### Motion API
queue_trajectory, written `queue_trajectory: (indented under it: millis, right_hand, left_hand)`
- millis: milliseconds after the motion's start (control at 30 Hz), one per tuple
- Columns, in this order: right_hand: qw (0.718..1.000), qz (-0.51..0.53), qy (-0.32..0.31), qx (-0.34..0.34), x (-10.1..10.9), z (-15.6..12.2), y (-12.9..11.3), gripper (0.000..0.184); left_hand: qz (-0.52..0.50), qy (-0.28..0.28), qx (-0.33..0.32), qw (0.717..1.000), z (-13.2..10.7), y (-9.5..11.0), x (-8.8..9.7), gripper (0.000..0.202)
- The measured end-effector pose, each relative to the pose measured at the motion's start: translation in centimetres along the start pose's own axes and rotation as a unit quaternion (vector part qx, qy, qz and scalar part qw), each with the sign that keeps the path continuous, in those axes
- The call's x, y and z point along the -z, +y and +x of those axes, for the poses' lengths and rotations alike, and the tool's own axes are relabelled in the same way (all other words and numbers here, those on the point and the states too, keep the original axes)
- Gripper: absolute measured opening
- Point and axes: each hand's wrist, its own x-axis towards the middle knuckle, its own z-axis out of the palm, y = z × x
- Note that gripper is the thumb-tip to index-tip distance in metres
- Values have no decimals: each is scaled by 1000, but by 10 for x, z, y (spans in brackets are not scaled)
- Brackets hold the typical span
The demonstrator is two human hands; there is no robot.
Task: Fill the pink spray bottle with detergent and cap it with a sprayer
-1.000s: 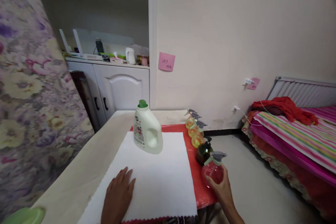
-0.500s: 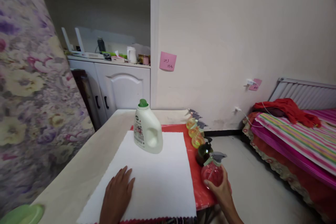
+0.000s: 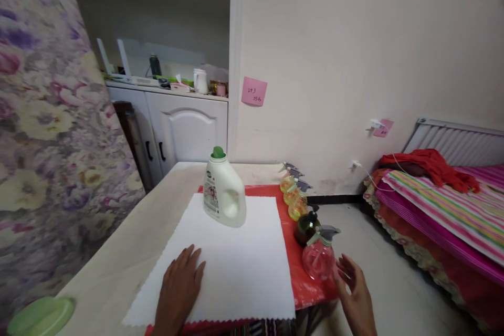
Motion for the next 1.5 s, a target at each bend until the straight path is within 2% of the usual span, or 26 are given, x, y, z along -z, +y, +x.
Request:
queue_trajectory:
  millis: [67,167,233,333,433,533,633,767,900,1067,1167,1333,1500]
  right_hand:
    - [1000,3,22,-11,3,-13,0,57]
    - [999,-2,-31,-20,-12,-37,-2,47]
    - [998,4,-66,-4,-34,-53,-8,40]
    - [989,24,-119,88,-73,-67,-28,33]
    - [967,17,-200,154,-106,-64,-51,26]
    - [945,-17,-271,183,-135,-54,-63,24]
    - [936,-46,-281,207,-163,-50,-55,33]
    - [913,-107,-275,282,-190,-52,-24,40]
    - [897,-138,-283,311,-197,-53,-7,39]
    - [892,-168,-278,313,-193,-52,-12,40]
    - [880,-203,-291,314,-190,-54,-17,43]
    - [861,-250,-294,333,-186,-57,-21,45]
    - [853,-256,-279,360,-187,-58,-19,43]
  left_hand:
    - [5,0,1,1000,-1,0,0,46]
    - [9,3,-1,1000,-3,1,0,44]
    - [5,-2,0,1000,-3,2,1,43]
    - [-7,-37,10,999,-4,3,7,43]
    - [-7,-58,30,998,-5,2,15,43]
    - [7,-49,55,997,-8,-5,17,46]
    - [24,-33,62,997,-14,-17,12,51]
    - [48,-7,46,998,-23,-27,4,56]
    - [50,2,45,998,-26,-27,4,57]
    - [46,-3,60,997,-28,-23,8,57]
    - [54,-14,70,996,-32,-23,12,58]
    - [74,-29,95,992,-53,-31,25,58]
    - [68,-82,129,986,-63,-30,42,60]
